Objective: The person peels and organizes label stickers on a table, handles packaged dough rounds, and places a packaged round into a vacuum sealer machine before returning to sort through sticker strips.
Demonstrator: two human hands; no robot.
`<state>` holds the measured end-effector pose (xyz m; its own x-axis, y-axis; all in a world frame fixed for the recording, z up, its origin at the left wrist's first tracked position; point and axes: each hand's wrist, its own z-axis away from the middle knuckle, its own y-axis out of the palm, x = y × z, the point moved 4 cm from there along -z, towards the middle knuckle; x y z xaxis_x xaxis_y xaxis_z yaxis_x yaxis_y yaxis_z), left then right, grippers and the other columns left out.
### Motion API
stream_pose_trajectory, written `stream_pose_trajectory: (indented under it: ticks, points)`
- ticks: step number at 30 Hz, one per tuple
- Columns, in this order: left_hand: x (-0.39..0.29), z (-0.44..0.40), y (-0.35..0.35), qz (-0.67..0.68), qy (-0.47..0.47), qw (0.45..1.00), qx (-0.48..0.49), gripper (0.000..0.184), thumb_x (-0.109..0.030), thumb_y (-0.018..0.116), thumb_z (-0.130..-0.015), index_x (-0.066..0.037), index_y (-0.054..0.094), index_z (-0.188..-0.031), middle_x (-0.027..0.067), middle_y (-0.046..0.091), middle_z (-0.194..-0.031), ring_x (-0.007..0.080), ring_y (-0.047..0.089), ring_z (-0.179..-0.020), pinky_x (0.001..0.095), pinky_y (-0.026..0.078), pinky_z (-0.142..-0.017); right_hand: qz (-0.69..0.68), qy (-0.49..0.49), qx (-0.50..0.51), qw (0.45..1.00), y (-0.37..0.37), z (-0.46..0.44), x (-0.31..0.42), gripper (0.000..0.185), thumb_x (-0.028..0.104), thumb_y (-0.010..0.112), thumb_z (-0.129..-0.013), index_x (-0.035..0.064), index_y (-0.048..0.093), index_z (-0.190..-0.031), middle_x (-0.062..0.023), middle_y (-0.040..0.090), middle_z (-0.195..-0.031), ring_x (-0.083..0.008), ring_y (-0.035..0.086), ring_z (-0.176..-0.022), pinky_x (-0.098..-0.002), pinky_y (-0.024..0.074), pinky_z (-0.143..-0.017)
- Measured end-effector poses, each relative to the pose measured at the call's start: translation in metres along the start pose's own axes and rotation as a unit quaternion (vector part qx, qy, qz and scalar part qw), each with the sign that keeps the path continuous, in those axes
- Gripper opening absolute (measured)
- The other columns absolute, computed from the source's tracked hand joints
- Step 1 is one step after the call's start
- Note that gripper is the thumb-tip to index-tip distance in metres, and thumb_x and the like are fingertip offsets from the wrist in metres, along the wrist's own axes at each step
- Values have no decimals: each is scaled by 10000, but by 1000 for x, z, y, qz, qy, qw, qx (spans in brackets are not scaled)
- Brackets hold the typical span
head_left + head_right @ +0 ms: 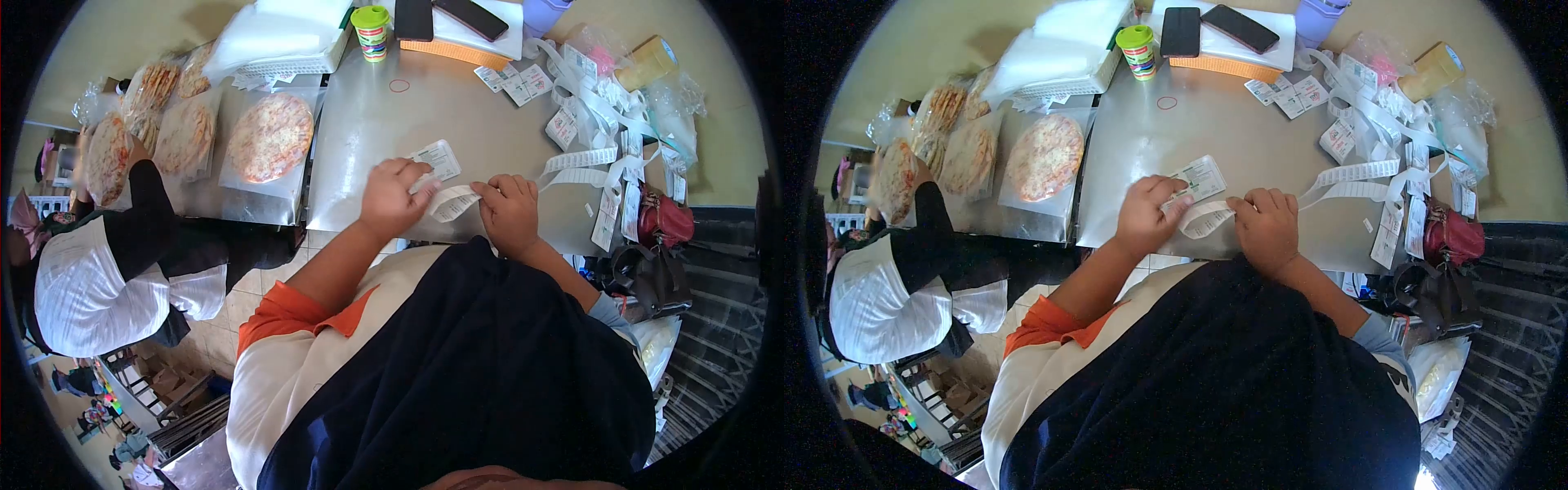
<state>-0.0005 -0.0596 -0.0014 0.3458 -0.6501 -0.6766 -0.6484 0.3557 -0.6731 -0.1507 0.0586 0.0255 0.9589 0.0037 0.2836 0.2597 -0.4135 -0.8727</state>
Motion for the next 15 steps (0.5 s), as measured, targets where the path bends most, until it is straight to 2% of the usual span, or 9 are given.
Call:
stream_pose_trajectory:
  ticks: [1, 4, 5, 8, 11, 14, 15]
  points:
    - [-10, 3, -1, 60, 9, 998, 6, 256, -232, 676, -766, -50, 630, -940, 121, 626, -845, 269, 602, -769, 380, 462, -690, 4, -7, -7, 1000, 1, 0, 3, 216, 97, 629, -697, 133, 669, -907, -17, 536, -801, -208, 506, -789, -366, 354, -743]
    - [-30, 14, 1, 13, 5, 999, 43, 359, -255, 701, -722, -21, 605, -977, 172, 618, -785, 352, 604, -733, 409, 493, -674, 12, -23, -29, 999, 3, 2, 10, 218, 100, 632, -698, 137, 669, -910, -8, 534, -798, -200, 502, -793, -365, 354, -739]
    - [-26, 18, 4, 28, -29, 996, 79, 363, -262, 693, -725, -13, 595, -971, 178, 620, -777, 345, 609, -740, 412, 491, -674, 12, -26, -37, 999, 5, 3, 12, 219, 100, 632, -699, 139, 670, -911, -3, 534, -797, -196, 501, -795, -364, 353, -737]
    - [-21, 27, 3, 6, -27, 996, 85, 288, -237, 664, -750, -12, 604, -920, 175, 623, -769, 336, 617, -743, 412, 493, -666, 14, -38, -32, 999, 15, 11, 17, 251, 115, 644, -702, 137, 656, -951, -12, 538, -820, -201, 500, -809, -366, 355, -748]
    - [-4, 36, 6, -52, -34, 995, 75, 246, -178, 646, -790, -19, 598, -971, 146, 637, -832, 258, 626, -687, 335, 500, -634, 15, -56, -43, 997, 14, 12, 27, 301, 152, 655, -715, 125, 624, -1013, -40, 546, -874, -219, 504, -837, -378, 360, -783]
    - [14, 41, 2, 121, -240, 963, -27, 183, -133, 580, -855, 4, 602, -974, 126, 649, -859, 184, 618, -715, 296, 493, -663, -43, -79, -30, 996, 13, 17, 33, 344, 230, 658, -742, 107, 591, -1056, -70, 552, -953, -251, 510, -899, -400, 362, -839]
    - [18, 41, 4, 219, -238, 943, -78, 166, -109, 544, -896, 19, 600, -985, 96, 648, -887, 128, 585, -769, 259, 472, -723, -73, -88, -19, 993, 13, 18, 34, 363, 262, 658, -753, 100, 581, -1068, -80, 553, -981, -264, 512, -924, -409, 362, -860]
